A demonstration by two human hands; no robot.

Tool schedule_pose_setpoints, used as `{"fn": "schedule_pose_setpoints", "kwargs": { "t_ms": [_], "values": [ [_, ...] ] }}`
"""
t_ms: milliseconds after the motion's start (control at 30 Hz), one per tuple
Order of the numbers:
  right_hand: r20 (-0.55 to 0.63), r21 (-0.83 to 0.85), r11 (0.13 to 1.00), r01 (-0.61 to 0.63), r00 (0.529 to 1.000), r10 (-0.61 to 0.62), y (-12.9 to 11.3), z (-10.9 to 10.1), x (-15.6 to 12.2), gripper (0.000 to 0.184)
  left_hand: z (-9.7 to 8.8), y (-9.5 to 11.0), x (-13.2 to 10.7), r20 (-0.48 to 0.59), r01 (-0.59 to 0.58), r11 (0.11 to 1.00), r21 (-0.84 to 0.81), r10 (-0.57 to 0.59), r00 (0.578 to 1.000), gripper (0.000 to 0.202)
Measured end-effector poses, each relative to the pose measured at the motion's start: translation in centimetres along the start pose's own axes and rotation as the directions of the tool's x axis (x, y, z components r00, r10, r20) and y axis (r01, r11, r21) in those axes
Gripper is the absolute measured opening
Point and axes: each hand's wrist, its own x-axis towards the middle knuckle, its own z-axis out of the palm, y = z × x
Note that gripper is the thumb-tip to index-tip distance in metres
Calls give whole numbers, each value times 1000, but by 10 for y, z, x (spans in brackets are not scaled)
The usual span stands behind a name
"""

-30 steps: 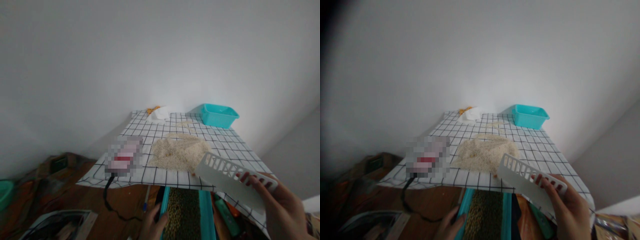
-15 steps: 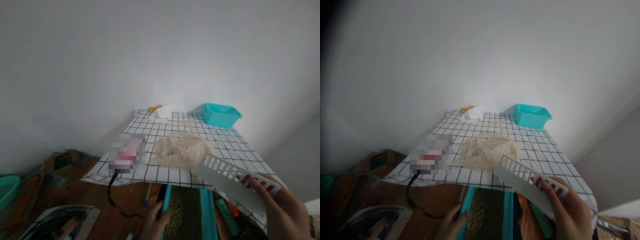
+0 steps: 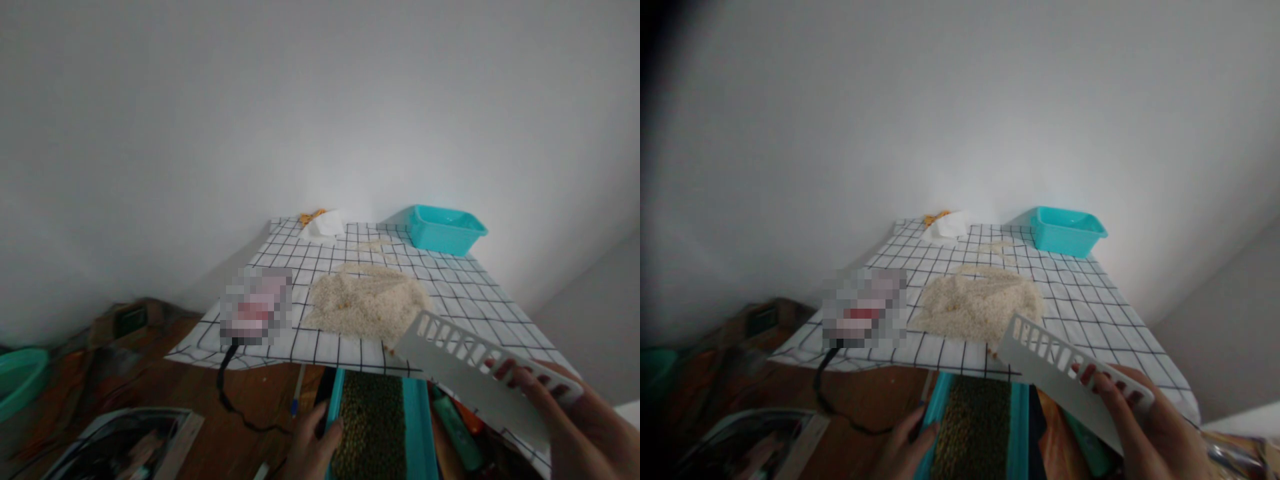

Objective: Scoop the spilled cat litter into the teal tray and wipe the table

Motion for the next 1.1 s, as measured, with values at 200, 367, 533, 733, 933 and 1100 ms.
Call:
{"fn": "schedule_pose_setpoints", "kwargs": {
  "t_ms": [200, 367, 533, 733, 933, 1100],
  "values": [
    [-12, -44, 998, 41, 999, -42, -7, -1, -2, 37, 1, 6, -1, 74, -45, 999, -23, 46, 996, 53],
    [-61, -35, 997, 67, 996, -69, -25, 6, -3, 33, 1, 3, 2, 42, -24, 1000, 3, 24, 999, 55],
    [-53, -14, 999, 50, 997, -51, -33, 7, -7, 34, 0, 7, -2, 26, -12, 999, 35, 11, 1000, 52],
    [-67, 7, 1000, 5, 998, -5, -36, 9, -10, 35, 1, 10, -5, -16, 8, 999, 50, -7, 1000, 50],
    [-1, -16, 999, 44, 999, -44, -35, 10, -7, 37, 5, 8, -2, -34, -20, 1000, 19, 21, 999, 49],
    [-87, 10, 999, 33, 996, -32, -34, 12, -10, 34, 4, 4, 1, -28, -17, 1000, 19, 18, 999, 51]
  ]
}}
